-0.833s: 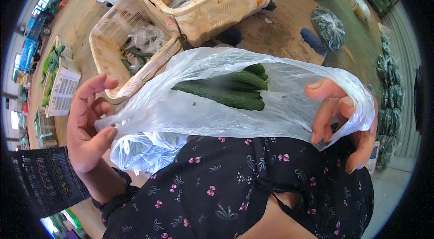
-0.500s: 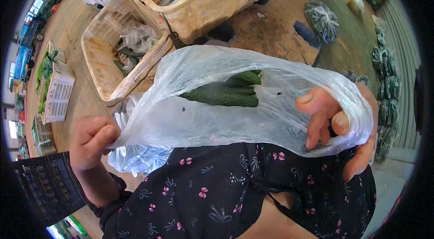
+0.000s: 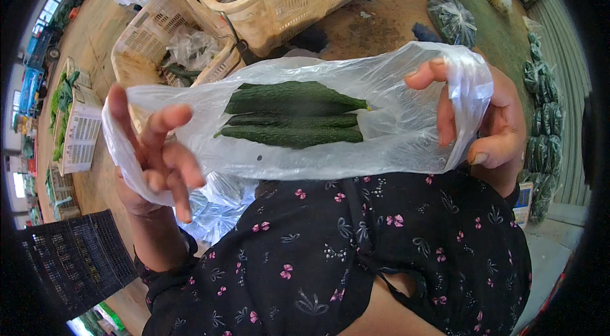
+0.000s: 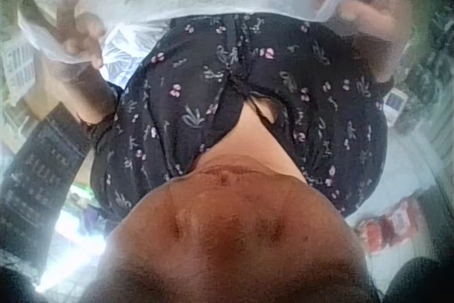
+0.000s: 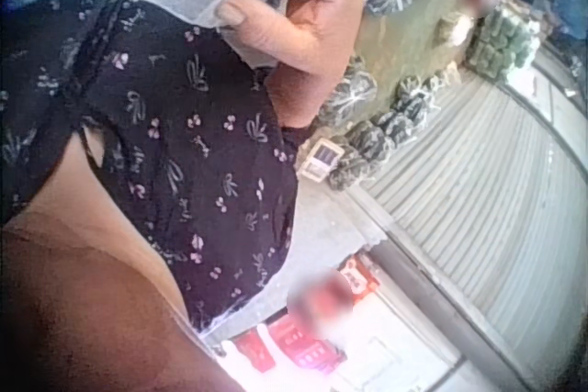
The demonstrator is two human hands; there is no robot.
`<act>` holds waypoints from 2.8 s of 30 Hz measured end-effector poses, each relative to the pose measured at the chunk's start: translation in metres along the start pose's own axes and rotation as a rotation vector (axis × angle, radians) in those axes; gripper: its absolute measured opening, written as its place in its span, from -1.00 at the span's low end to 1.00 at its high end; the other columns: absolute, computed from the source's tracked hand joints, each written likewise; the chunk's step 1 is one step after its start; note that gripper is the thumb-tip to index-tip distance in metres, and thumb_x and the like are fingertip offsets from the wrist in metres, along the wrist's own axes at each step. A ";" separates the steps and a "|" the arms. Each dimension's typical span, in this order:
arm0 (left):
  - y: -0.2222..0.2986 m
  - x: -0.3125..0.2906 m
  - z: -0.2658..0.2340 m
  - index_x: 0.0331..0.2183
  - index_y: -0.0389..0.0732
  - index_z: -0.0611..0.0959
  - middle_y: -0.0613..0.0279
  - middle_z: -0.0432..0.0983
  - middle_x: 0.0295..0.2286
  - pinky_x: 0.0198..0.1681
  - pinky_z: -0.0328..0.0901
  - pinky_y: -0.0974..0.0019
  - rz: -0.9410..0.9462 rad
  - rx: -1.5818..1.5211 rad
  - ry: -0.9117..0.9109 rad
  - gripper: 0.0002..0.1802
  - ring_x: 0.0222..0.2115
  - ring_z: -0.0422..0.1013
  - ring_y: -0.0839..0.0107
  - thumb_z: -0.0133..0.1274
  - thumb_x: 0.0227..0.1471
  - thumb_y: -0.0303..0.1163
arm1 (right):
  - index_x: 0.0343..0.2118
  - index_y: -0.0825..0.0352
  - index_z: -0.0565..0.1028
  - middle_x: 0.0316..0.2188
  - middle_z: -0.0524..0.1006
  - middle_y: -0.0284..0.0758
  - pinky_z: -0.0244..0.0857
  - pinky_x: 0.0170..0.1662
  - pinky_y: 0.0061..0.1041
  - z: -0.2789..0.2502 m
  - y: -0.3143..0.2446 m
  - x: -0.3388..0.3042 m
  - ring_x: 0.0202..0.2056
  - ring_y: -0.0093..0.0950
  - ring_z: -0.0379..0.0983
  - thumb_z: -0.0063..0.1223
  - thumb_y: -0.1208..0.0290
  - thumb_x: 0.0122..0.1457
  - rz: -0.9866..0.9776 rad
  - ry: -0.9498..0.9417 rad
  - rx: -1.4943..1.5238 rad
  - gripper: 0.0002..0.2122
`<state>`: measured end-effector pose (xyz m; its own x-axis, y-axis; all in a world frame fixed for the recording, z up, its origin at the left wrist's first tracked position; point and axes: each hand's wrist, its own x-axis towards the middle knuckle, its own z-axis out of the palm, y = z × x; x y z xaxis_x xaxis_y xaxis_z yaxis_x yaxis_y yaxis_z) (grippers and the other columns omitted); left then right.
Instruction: The person packs cucumbers into plastic bags by hand, ties the bags closed, and places them into large plastic crates.
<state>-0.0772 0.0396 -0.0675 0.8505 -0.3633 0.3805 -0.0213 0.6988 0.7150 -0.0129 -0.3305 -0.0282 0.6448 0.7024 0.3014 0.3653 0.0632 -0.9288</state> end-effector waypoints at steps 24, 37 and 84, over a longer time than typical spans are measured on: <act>0.067 0.030 0.030 0.07 -0.30 0.17 -0.16 0.01 0.07 0.10 -0.04 0.05 -0.249 1.206 -0.394 0.41 0.11 -0.03 0.01 0.35 -0.87 0.21 | 0.16 0.25 0.02 -0.07 0.25 0.08 0.38 -0.50 -0.74 -0.043 0.003 0.009 -0.51 -0.53 0.47 0.27 0.18 -0.17 -0.548 -0.706 0.122 -0.16; 0.095 0.096 0.006 0.05 -0.35 0.19 -0.09 0.14 0.04 0.11 -0.05 0.09 0.140 1.580 -0.140 0.08 0.07 0.10 0.13 -0.12 -0.26 0.39 | 0.14 0.43 -0.04 0.06 0.14 0.03 0.23 -0.46 -0.73 -0.025 -0.033 0.062 -0.52 -0.77 0.28 -0.32 0.14 0.18 -0.225 0.978 -0.167 -0.43; 0.031 0.022 0.013 0.03 -0.43 0.19 -0.17 0.11 0.03 0.07 0.00 0.16 0.011 1.444 -0.159 0.19 0.06 0.10 0.06 0.30 -0.54 0.13 | 0.10 0.26 0.16 0.05 0.14 0.05 0.17 -0.06 -0.32 0.009 0.026 -0.036 0.02 -0.13 0.20 0.18 0.13 -0.23 -0.155 0.284 -0.299 -0.24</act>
<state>-0.0658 0.0453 -0.0300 0.7827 -0.4926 0.3804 -0.6091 -0.4805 0.6310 -0.0331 -0.3477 -0.0655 0.7109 0.4754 0.5183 0.6233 -0.0845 -0.7774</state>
